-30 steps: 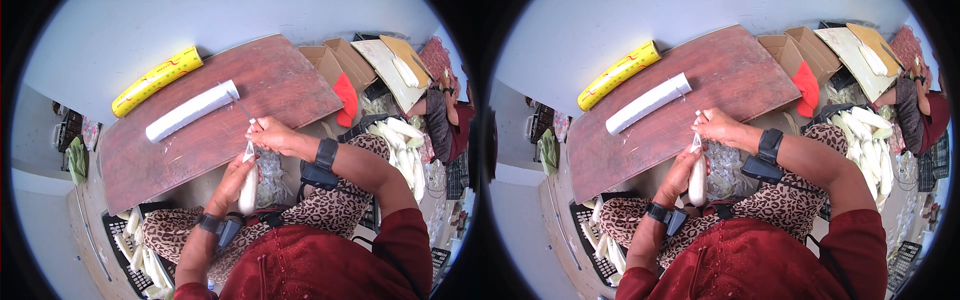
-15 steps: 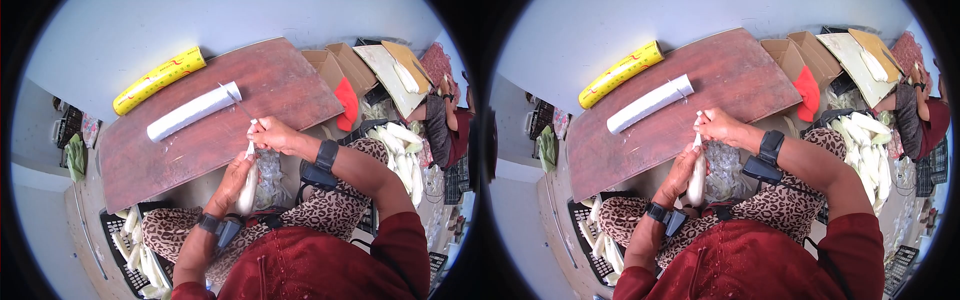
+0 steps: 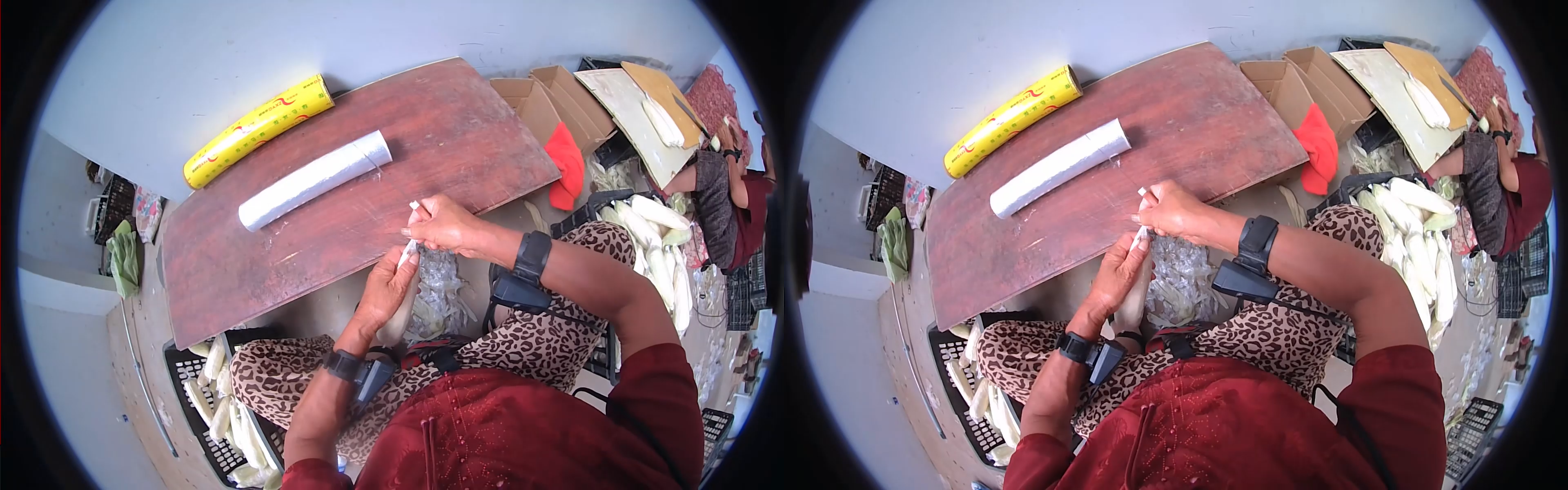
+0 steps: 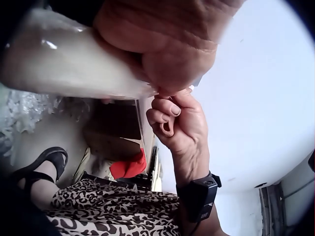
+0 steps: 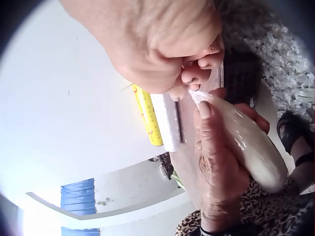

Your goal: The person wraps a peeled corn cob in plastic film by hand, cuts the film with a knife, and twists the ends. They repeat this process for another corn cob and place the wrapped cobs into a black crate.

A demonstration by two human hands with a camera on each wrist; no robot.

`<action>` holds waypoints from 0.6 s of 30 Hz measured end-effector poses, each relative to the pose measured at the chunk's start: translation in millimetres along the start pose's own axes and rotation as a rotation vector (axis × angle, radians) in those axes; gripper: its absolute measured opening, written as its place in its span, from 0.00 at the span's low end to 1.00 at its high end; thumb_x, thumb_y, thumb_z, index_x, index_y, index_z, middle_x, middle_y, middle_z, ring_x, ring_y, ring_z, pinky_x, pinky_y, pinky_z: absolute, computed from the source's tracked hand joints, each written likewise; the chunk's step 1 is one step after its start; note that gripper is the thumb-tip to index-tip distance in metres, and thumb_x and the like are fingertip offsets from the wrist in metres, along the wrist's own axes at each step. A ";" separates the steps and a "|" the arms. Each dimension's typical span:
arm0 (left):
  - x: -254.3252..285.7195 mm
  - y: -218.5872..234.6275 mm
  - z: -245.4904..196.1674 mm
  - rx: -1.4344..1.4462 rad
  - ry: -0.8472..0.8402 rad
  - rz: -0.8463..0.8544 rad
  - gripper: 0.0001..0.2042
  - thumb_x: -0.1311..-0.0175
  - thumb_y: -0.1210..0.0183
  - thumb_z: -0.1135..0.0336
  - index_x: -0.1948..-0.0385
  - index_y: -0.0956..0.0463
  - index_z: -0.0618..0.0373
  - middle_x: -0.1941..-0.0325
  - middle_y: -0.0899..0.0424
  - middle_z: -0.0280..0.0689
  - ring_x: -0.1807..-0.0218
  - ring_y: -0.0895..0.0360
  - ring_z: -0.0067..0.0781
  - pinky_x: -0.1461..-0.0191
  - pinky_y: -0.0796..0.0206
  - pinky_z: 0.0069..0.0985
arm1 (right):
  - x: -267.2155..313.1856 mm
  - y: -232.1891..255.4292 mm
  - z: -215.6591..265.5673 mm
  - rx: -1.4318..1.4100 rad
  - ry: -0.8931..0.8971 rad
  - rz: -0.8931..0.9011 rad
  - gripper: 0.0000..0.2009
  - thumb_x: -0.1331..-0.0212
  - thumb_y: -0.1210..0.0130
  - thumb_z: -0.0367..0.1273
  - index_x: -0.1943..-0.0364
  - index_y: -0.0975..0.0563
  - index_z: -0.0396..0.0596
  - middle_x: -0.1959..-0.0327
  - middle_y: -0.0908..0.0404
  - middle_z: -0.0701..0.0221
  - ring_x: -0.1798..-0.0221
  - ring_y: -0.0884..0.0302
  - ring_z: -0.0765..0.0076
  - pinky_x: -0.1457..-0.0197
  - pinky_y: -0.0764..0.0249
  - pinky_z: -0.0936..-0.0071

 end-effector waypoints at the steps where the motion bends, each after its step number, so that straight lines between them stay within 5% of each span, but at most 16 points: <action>1: -0.3 0.2 0.8 0.003 -0.001 0.004 0.14 0.31 0.46 0.56 0.53 0.32 0.54 0.69 0.25 0.32 0.70 0.26 0.21 0.65 0.30 0.22 | -0.7 0.5 0.5 0.043 0.016 -0.004 0.07 0.45 0.40 0.28 0.69 0.27 0.40 0.79 0.29 0.75 0.82 0.37 0.85 0.82 0.43 0.82; 4: -0.1 -0.7 1.3 -0.053 -0.108 -0.020 0.14 0.33 0.43 0.60 0.52 0.32 0.54 0.67 0.26 0.29 0.67 0.28 0.19 0.64 0.32 0.19 | -0.3 0.4 2.9 0.035 0.105 -0.008 0.06 0.46 0.41 0.24 0.68 0.27 0.40 0.78 0.29 0.75 0.80 0.35 0.84 0.79 0.40 0.82; 7: 0.9 -0.3 -1.4 0.039 -0.045 0.010 0.16 0.35 0.40 0.61 0.51 0.34 0.53 0.66 0.24 0.30 0.66 0.27 0.20 0.64 0.31 0.20 | -0.6 3.4 5.3 0.011 0.148 0.062 0.07 0.47 0.43 0.22 0.66 0.28 0.40 0.77 0.30 0.77 0.79 0.35 0.84 0.76 0.38 0.82; 18: 5.5 5.6 -15.5 0.425 0.089 0.151 0.21 0.29 0.55 0.47 0.47 0.35 0.54 0.68 0.22 0.40 0.68 0.21 0.33 0.62 0.27 0.29 | -3.6 3.4 16.4 0.237 0.417 0.214 0.04 0.40 0.49 0.24 0.62 0.29 0.41 0.74 0.29 0.77 0.73 0.31 0.84 0.70 0.31 0.78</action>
Point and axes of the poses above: each hand's wrist, its own x-axis away from the middle knuckle, its own y-axis out of the back of the hand, z = x × y, the point moved 1 cm from there along -x, towards the middle knuckle
